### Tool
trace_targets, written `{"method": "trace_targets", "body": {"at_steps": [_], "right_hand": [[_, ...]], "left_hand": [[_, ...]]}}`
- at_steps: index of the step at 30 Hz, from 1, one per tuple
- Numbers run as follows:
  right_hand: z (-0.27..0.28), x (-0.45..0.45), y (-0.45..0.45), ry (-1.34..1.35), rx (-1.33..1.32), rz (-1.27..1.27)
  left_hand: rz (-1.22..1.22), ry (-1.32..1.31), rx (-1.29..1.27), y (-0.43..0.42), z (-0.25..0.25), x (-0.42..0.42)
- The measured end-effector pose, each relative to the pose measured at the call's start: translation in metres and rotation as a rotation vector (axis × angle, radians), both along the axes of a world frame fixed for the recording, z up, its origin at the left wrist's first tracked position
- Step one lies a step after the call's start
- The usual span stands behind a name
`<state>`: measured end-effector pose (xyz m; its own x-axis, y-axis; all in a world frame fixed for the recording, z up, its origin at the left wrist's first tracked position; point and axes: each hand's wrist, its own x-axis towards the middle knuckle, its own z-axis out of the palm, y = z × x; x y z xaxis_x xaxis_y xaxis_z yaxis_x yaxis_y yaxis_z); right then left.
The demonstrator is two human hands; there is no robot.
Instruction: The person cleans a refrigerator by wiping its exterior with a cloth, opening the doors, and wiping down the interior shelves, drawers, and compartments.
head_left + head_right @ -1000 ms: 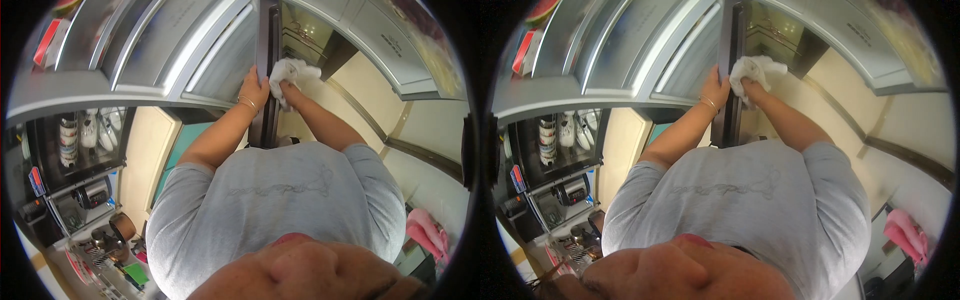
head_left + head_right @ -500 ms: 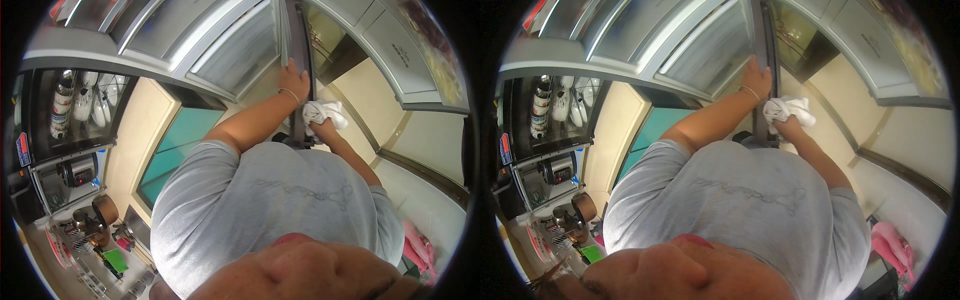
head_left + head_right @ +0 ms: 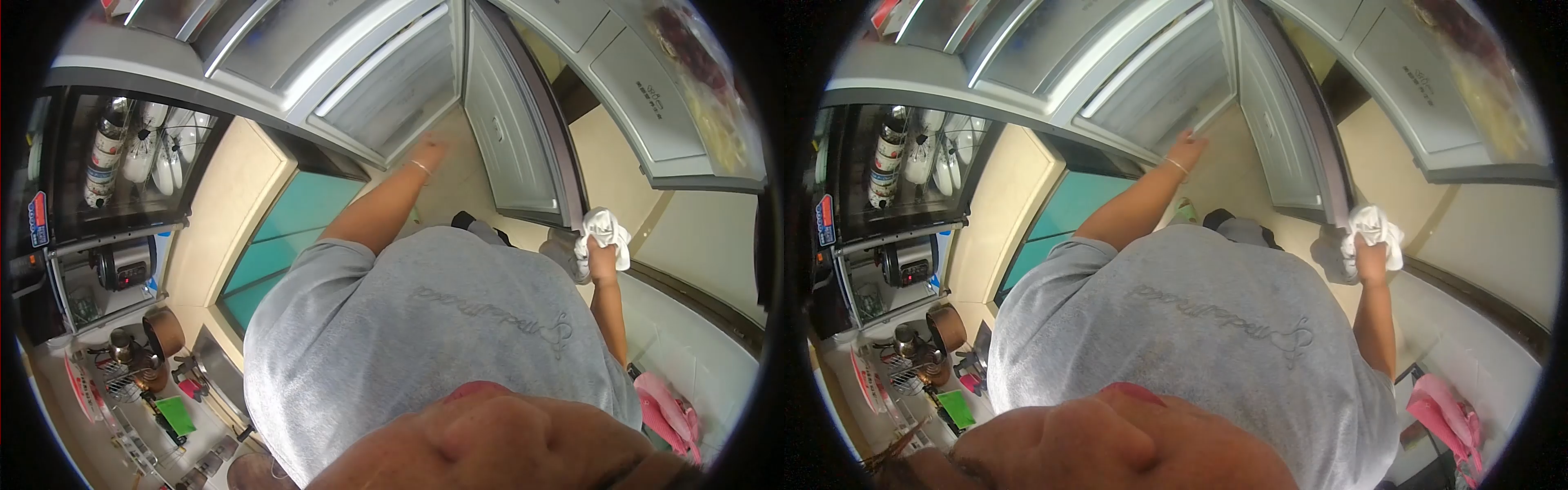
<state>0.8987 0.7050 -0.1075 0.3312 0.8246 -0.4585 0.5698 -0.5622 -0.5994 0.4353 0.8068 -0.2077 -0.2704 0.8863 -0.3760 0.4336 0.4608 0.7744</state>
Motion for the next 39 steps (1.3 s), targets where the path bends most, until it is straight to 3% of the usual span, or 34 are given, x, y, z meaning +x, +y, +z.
{"method": "trace_targets", "body": {"at_steps": [1, 3, 4, 6, 8, 10, 11, 13, 16, 20, 21, 24, 28, 30, 32, 39], "right_hand": [[-0.004, 0.001, 0.002, 0.000, 0.001, 0.006], [-0.021, 0.005, 0.006, 0.152, 0.161, -0.464], [-0.032, 0.016, 0.010, 0.154, 0.161, -0.457], [-0.049, 0.040, 0.022, 0.549, 0.158, -0.597], [-0.058, 0.054, 0.035, 0.360, 0.251, -0.548], [-0.049, 0.051, 0.048, 0.006, 0.416, -0.351], [-0.041, 0.051, 0.051, 0.000, 0.418, -0.361], [-0.003, 0.030, 0.058, -0.278, 0.087, -0.046], [-0.021, 0.046, 0.061, -0.261, 0.264, -0.101], [-0.022, 0.068, 0.070, -0.320, 0.172, -0.089], [-0.022, 0.072, 0.071, -0.340, 0.156, -0.077], [-0.013, 0.074, 0.079, -0.321, 0.053, -0.096], [-0.011, 0.083, 0.086, -0.261, 0.090, -0.060], [-0.009, 0.089, 0.093, -0.402, 0.064, 0.072], [-0.004, 0.094, 0.095, -0.375, 0.043, 0.103], [0.005, 0.104, 0.108, -0.025, 0.068, 0.038]], "left_hand": [[0.126, -0.103, -0.059, 0.001, 0.000, -0.018], [0.415, -0.445, -0.133, 0.001, 0.015, -0.053], [0.499, -0.555, -0.125, 0.003, 0.019, -0.071], [0.582, -0.665, -0.116, 0.015, 0.025, -0.102], [0.801, -0.918, 0.032, 0.034, 0.034, -0.124], [0.863, -0.969, 0.101, 0.055, 0.045, -0.136], [0.929, -1.012, 0.164, 0.066, 0.049, -0.142], [0.977, -1.081, 0.170, 0.092, 0.041, -0.158], [1.055, -1.215, 0.216, 0.129, 0.006, -0.183], [1.211, -1.437, 0.323, 0.157, -0.007, -0.186], [1.152, -1.362, 0.345, 0.148, 0.017, -0.171], [1.205, -1.309, 0.390, 0.146, 0.028, -0.158], [1.185, -1.292, 0.435, 0.146, -0.004, -0.161], [1.110, -1.217, 0.423, 0.143, -0.007, -0.153], [1.097, -1.237, 0.446, 0.136, -0.004, -0.142], [1.081, -1.199, 0.449, 0.113, -0.008, -0.121]]}}
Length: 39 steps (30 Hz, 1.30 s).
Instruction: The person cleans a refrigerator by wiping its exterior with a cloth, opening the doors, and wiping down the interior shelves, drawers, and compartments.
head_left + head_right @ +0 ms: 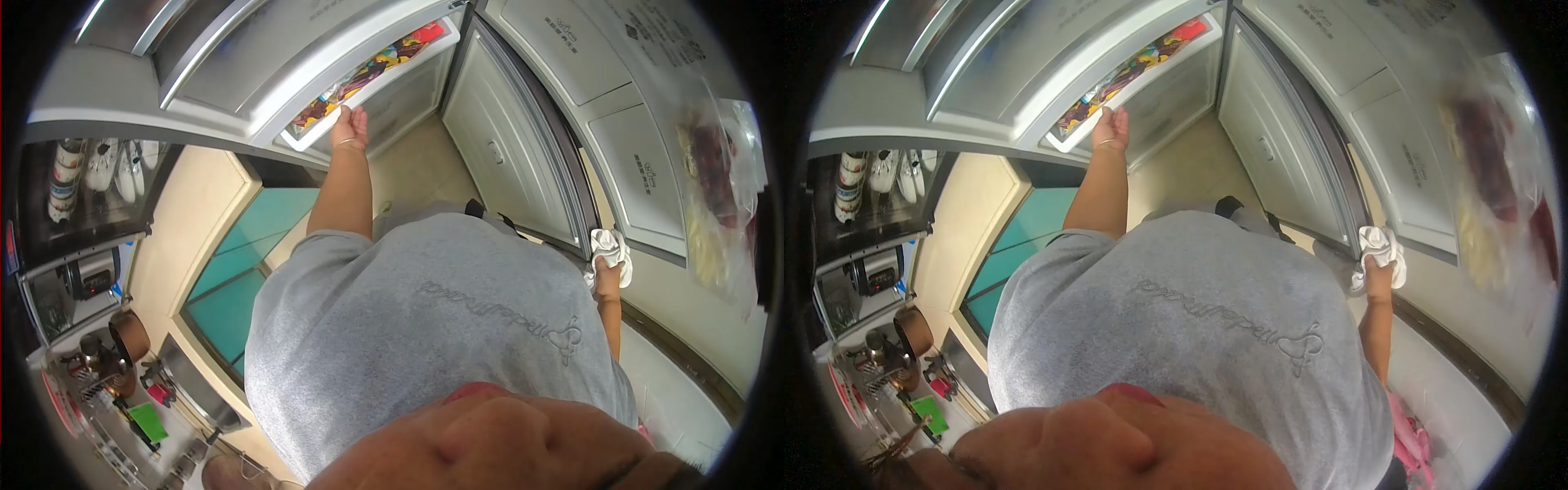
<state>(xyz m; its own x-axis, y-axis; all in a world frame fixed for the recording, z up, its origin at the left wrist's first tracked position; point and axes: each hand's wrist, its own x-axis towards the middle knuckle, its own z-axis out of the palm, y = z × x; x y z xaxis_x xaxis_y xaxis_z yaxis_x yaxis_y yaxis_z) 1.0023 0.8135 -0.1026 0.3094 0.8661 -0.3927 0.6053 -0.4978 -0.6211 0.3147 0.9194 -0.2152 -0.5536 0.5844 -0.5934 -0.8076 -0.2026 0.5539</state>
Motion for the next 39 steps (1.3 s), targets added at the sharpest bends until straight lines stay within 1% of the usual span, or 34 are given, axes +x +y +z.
{"method": "trace_targets", "body": {"at_steps": [1, 3, 4, 9, 11, 12, 14, 17, 19, 23, 25, 26, 28, 29, 30, 32, 34, 36, 37, 39], "right_hand": [[0.002, 0.001, 0.002, 0.040, -0.011, -0.007], [-0.003, 0.004, 0.007, -0.005, 0.004, -0.060], [0.009, 0.001, 0.010, 0.017, -0.022, 0.006], [-0.002, 0.020, 0.020, 0.028, -0.105, 0.081], [-0.002, 0.017, 0.021, 0.053, -0.102, 0.050], [-0.003, 0.016, 0.020, -0.015, -0.083, 0.048], [-0.025, 0.039, 0.020, -0.058, -0.108, 0.054], [-0.011, 0.021, 0.019, -0.097, -0.068, 0.068], [-0.003, 0.014, 0.019, -0.021, -0.068, 0.068], [-0.003, 0.009, 0.017, 0.000, -0.038, 0.032], [-0.010, 0.012, 0.017, -0.011, 0.133, 0.134], [-0.013, 0.013, 0.015, -0.011, 0.138, 0.128], [-0.007, 0.003, 0.012, 0.183, 0.089, 0.017], [-0.015, 0.011, 0.011, 0.181, 0.096, 0.005], [-0.020, 0.011, 0.011, 0.046, 0.083, 0.002], [-0.025, 0.013, 0.006, -0.069, 0.102, -0.009], [-0.029, 0.015, 0.006, -0.022, 0.111, -0.004], [-0.026, 0.008, 0.000, 0.078, 0.053, -0.140], [-0.024, 0.005, 0.000, 0.075, 0.059, -0.148], [-0.021, 0.003, 0.000, -0.074, 0.160, -0.047]], "left_hand": [[0.014, 0.000, -0.005, -0.004, -0.002, 0.003], [-0.041, -0.004, 0.023, -0.010, -0.004, 0.007], [-0.029, 0.000, 0.017, -0.012, -0.002, 0.010], [-0.037, 0.011, 0.016, -0.020, 0.000, 0.023], [-0.032, 0.006, 0.019, -0.021, 0.000, 0.025], [-0.039, 0.003, 0.026, -0.023, 0.000, 0.027], [-0.030, -0.010, 0.013, -0.026, 0.006, 0.032], [-0.048, 0.006, -0.005, -0.025, 0.011, 0.035], [-0.060, 0.007, -0.007, -0.022, 0.020, 0.043], [-0.126, -0.051, 0.041, -0.007, 0.027, 0.051], [-0.151, -0.084, 0.065, 0.001, 0.028, 0.050], [-0.131, -0.098, 0.054, 0.006, 0.025, 0.048], [-0.123, -0.115, 0.050, 0.013, 0.023, 0.046], [-0.117, -0.125, 0.041, 0.015, 0.023, 0.044], [-0.112, -0.134, 0.031, 0.017, 0.023, 0.042], [-0.142, -0.127, 0.037, 0.021, 0.024, 0.040], [-0.133, -0.106, 0.044, 0.026, 0.028, 0.038], [-0.132, -0.100, 0.060, 0.032, 0.029, 0.034], [-0.121, -0.094, 0.072, 0.035, 0.029, 0.031], [-0.116, -0.091, 0.085, 0.040, 0.030, 0.025]]}}
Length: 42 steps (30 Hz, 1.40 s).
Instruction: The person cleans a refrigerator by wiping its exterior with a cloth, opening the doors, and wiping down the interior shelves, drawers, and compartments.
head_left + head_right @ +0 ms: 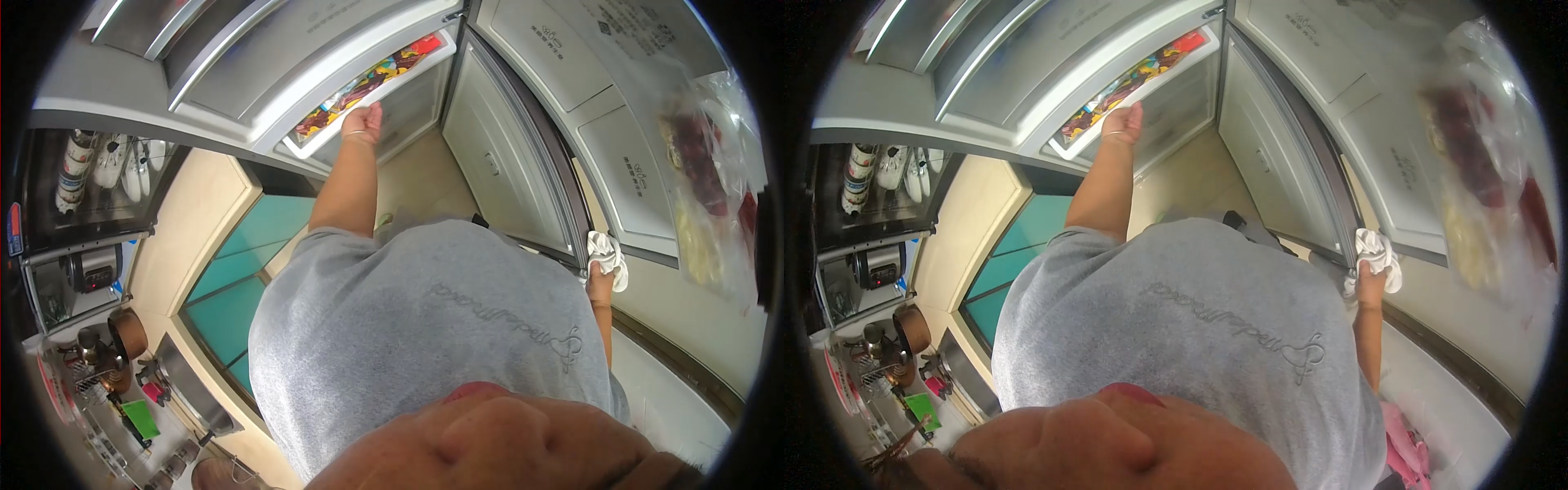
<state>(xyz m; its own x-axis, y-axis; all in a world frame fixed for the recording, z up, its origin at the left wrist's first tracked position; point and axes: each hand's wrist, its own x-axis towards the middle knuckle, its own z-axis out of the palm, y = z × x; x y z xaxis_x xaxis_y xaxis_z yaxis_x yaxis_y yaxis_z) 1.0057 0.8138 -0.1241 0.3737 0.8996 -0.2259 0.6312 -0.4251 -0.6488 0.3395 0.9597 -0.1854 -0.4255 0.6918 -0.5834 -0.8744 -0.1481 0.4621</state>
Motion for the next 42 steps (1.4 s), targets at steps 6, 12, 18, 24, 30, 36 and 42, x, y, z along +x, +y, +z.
{"method": "trace_targets", "body": {"at_steps": [6, 12, 18, 24, 30, 36, 42], "right_hand": [[0.002, -0.004, 0.003, -0.168, -0.014, -0.039], [-0.043, 0.013, -0.011, 0.143, 0.117, -0.281], [-0.010, -0.021, -0.049, 0.423, 0.091, -0.473], [-0.033, -0.056, -0.090, 0.300, -0.015, -0.350], [-0.043, -0.158, -0.073, 0.116, -0.039, 0.088], [-0.073, -0.307, 0.041, 0.569, 0.188, 0.084], [0.014, -0.517, 0.090, 0.451, 0.620, 0.608]], "left_hand": [[0.013, 0.012, -0.004, 0.017, -0.007, -0.026], [0.071, 0.013, -0.007, 0.027, -0.003, -0.041], [0.080, 0.028, -0.014, 0.034, -0.010, -0.062], [0.029, -0.043, 0.036, 0.035, -0.015, -0.072], [-0.448, 0.357, -0.114, -0.012, 0.024, -0.056], [-0.299, 2.226, 0.027, -0.115, 0.131, -0.094], [0.122, 2.570, 0.300, -0.176, 0.247, -0.146]]}}
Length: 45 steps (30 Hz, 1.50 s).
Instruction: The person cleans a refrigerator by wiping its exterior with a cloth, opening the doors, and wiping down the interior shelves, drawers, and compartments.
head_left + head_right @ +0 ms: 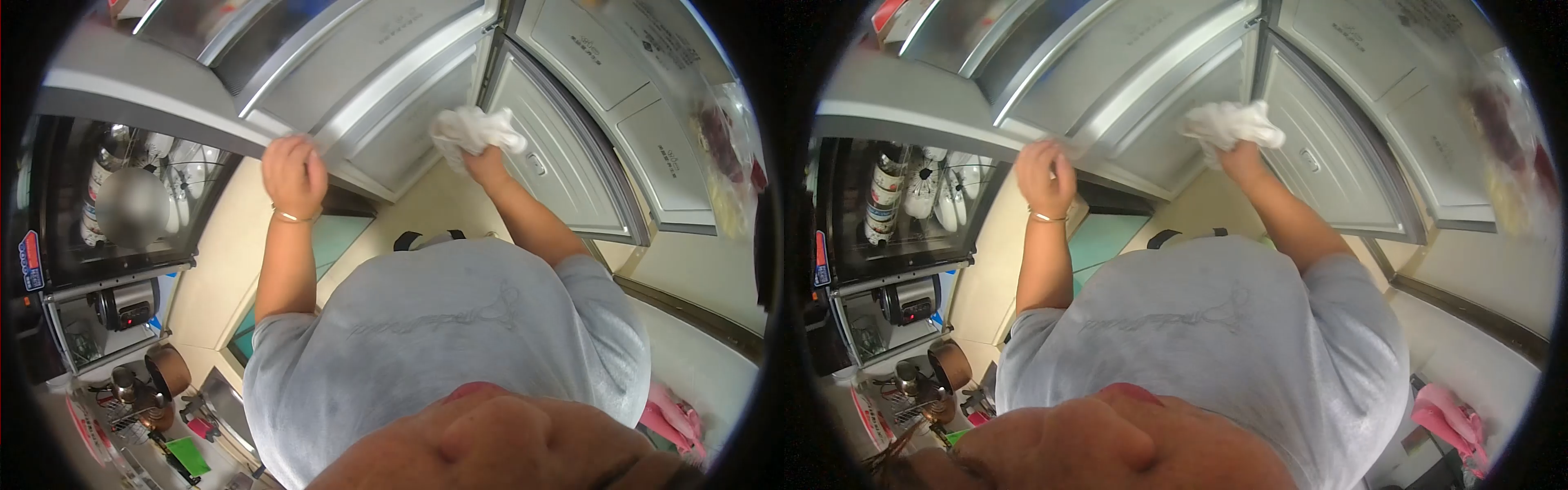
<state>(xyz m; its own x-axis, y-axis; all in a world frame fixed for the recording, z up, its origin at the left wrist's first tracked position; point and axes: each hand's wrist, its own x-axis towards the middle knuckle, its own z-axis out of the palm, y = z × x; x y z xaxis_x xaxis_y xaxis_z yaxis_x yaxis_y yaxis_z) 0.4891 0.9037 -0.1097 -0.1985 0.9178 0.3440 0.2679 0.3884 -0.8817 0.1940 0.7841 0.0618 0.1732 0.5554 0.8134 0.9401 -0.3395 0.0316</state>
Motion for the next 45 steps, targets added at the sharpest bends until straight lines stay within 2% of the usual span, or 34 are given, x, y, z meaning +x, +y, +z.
{"method": "trace_targets", "body": {"at_steps": [1, 3, 4, 5, 7, 9, 10, 12, 15, 16, 18, 22, 24, 25, 27, 29, 30, 32, 34, 35, 36, 38, 39, 41, 45], "right_hand": [[0.016, -0.031, 0.004, 0.014, 0.054, 0.042], [0.030, -0.081, 0.013, -0.235, 0.138, 0.247], [0.016, -0.120, 0.017, -0.308, 0.197, 0.243], [0.004, -0.157, 0.017, -0.383, 0.255, 0.234], [0.033, -0.181, 0.006, -0.478, 0.294, 0.519], [0.091, -0.171, -0.008, -0.633, 0.355, 0.547], [0.080, -0.175, 0.003, -0.639, 0.354, 0.536], [0.047, -0.179, 0.026, -0.614, 0.258, 0.587], [0.080, -0.144, 0.057, -0.651, 0.309, 0.589], [0.072, -0.137, 0.072, -0.648, 0.318, 0.583], [0.043, -0.128, 0.106, -0.511, 0.507, 0.533], [0.041, -0.100, 0.155, -0.498, 0.558, 0.584], [0.046, -0.086, 0.172, -0.462, 0.731, 0.519], [0.050, -0.078, 0.179, -0.458, 0.726, 0.516], [0.057, -0.067, 0.192, -0.795, 0.416, 0.528], [0.037, -0.058, 0.215, -0.787, 0.367, 0.471], [0.031, -0.053, 0.227, -0.783, 0.316, 0.414], [0.040, -0.040, 0.247, -0.733, 0.350, 0.377], [0.060, -0.030, 0.256, -0.772, 0.138, 0.305], [0.071, -0.027, 0.256, -0.825, 0.282, 0.351], [0.065, -0.027, 0.257, -0.821, 0.274, 0.341], [0.042, -0.027, 0.256, -0.487, 0.327, 0.265], [0.032, -0.031, 0.253, -0.487, 0.321, 0.253], [0.010, -0.051, 0.236, -0.257, 0.256, 0.067], [-0.026, -0.084, 0.192, -0.136, 0.313, 0.002]], "left_hand": [[0.037, 0.014, 0.068, -0.008, 0.012, -0.008], [0.077, 0.013, 0.145, -0.015, 0.020, -0.021], [0.076, 0.011, 0.147, -0.018, 0.019, -0.025], [0.059, 0.052, 0.066, -0.023, 0.018, -0.027], [0.009, 0.087, 0.005, -0.023, 0.009, -0.027], [-0.092, 0.038, -0.221, -0.024, -0.016, -0.025], [-0.104, 0.035, -0.216, -0.020, -0.022, -0.020], [0.000, 0.003, -0.448, -0.011, -0.034, -0.006], [0.080, 0.058, -0.545, 0.005, -0.058, 0.001], [0.107, 0.069, -0.579, 0.014, -0.060, 0.006], [0.166, 0.062, -0.647, 0.030, -0.066, 0.014], [0.330, 0.063, -0.734, 0.056, -0.069, 0.027], [0.371, 0.070, -0.749, 0.069, -0.074, 0.028], [0.359, 0.126, -0.752, 0.076, -0.077, 0.024], [0.348, 0.186, -0.758, 0.082, -0.082, 0.021], [0.342, 0.373, -0.801, 0.090, -0.080, 0.022], [0.342, 0.377, -0.796, 0.092, -0.086, 0.014], [0.133, 0.417, -0.661, 0.095, -0.103, -0.008], [0.095, 0.422, -0.705, 0.101, -0.099, -0.009], [0.065, 0.417, -0.757, 0.103, -0.099, -0.009], [0.055, 0.426, -0.759, 0.107, -0.095, -0.006], [0.075, 0.442, -0.896, 0.115, -0.089, 0.002], [0.062, 0.449, -0.897, 0.118, -0.089, 0.002], [0.045, 0.408, -0.897, 0.116, -0.089, 0.003], [0.046, 0.417, -0.823, 0.117, -0.098, -0.002]]}}
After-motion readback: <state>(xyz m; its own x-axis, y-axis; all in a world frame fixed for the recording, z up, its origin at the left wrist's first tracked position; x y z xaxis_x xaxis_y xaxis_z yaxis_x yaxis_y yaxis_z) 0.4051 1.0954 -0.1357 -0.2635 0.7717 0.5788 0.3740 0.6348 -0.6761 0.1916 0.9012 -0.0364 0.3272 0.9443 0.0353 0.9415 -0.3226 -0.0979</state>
